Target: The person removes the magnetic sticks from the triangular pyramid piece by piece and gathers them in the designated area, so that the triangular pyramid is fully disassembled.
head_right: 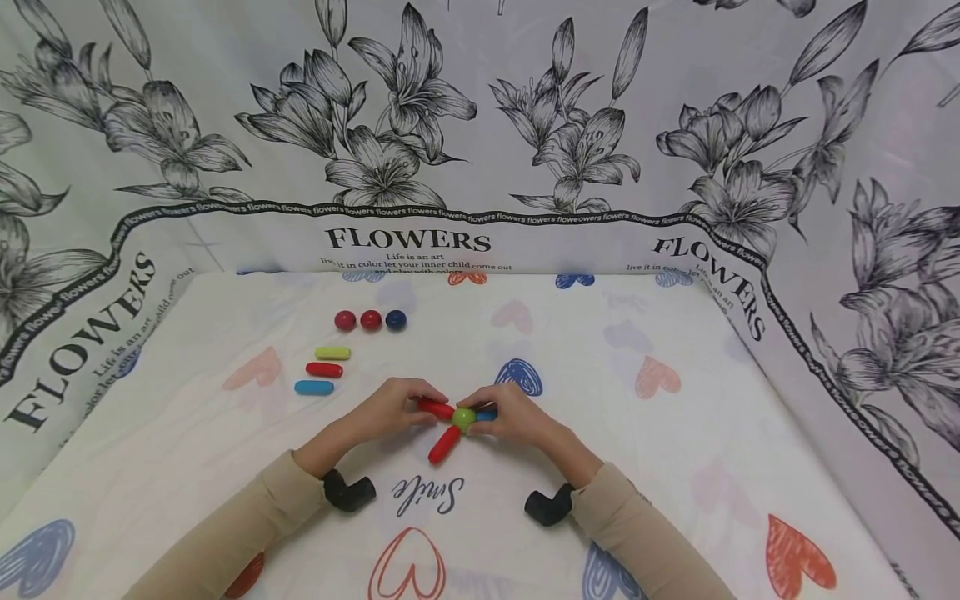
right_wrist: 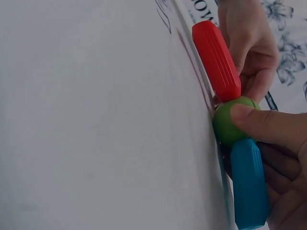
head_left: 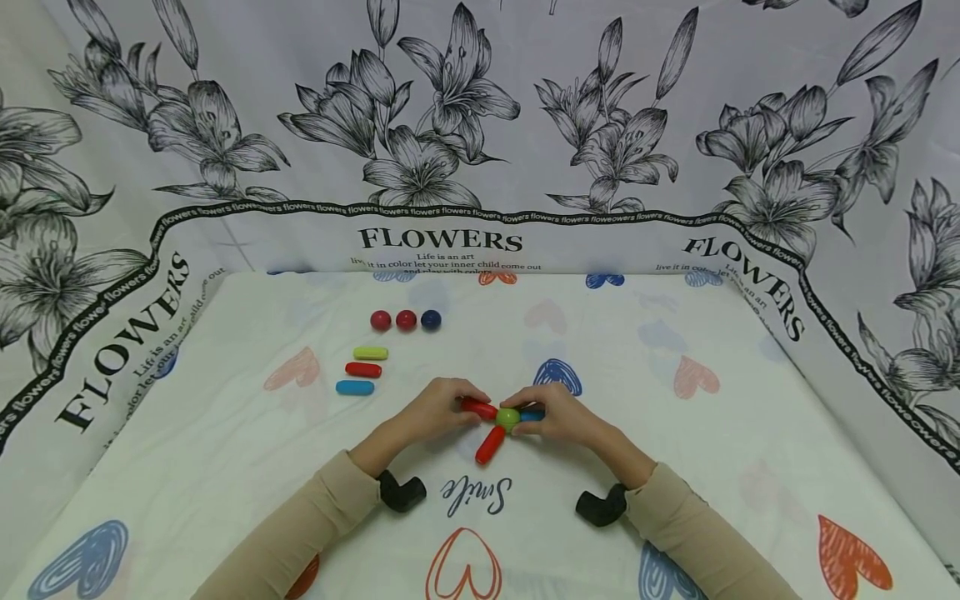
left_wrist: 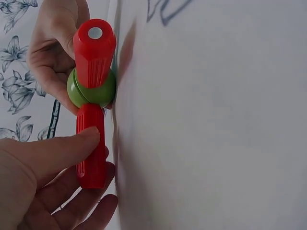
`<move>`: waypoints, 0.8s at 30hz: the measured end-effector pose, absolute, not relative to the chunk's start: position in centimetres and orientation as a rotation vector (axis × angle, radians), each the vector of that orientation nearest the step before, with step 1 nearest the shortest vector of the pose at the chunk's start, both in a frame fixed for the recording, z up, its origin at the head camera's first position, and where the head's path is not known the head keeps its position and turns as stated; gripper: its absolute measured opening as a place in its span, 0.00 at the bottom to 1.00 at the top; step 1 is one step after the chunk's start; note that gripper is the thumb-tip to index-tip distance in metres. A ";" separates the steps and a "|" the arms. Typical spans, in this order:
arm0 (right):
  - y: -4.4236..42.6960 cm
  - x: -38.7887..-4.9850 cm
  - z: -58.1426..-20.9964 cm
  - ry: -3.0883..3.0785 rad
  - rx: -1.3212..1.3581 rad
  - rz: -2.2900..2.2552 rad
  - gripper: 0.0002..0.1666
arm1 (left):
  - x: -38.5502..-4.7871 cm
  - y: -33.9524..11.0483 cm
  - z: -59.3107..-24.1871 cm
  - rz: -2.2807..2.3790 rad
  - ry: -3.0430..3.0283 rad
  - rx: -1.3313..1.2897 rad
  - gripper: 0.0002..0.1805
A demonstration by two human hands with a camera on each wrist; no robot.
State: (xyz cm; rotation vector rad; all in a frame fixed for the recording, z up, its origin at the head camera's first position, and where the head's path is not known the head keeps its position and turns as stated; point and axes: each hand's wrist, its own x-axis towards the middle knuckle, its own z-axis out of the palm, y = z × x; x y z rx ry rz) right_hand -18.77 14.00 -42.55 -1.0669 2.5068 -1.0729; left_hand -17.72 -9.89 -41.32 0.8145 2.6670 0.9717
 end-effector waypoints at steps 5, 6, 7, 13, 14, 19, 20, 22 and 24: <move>14.0 -18.8 -42.5 2.501 -1.064 -1.071 0.22 | -18.0 -10.0 -41.5 0.989 2.658 0.841 0.13; 14.0 -18.8 -42.5 2.500 -1.063 -1.071 0.22 | -18.0 -10.0 -41.5 0.989 2.657 0.842 0.13; 14.0 -18.8 -42.5 2.500 -1.063 -1.070 0.22 | -18.1 -10.0 -41.5 0.989 2.654 0.843 0.12; 14.1 -18.8 -42.5 2.494 -1.054 -1.071 0.22 | -18.2 -10.1 -41.7 1.002 2.632 0.838 0.12; 14.1 -18.8 -42.5 2.492 -1.053 -1.074 0.22 | -18.3 -10.1 -41.7 1.004 2.629 0.838 0.12; 14.1 -18.9 -42.5 2.485 -1.057 -1.082 0.22 | -18.2 -10.3 -41.6 1.000 2.624 0.852 0.12; 14.1 -18.9 -42.5 2.485 -1.059 -1.081 0.22 | -18.2 -10.3 -41.6 0.996 2.625 0.857 0.11; 14.1 -18.9 -42.5 2.482 -1.065 -1.082 0.22 | -18.2 -10.4 -41.5 0.990 2.623 0.862 0.11; 14.0 -19.0 -42.5 2.481 -1.071 -1.080 0.22 | -18.1 -10.5 -41.5 0.987 2.621 0.863 0.11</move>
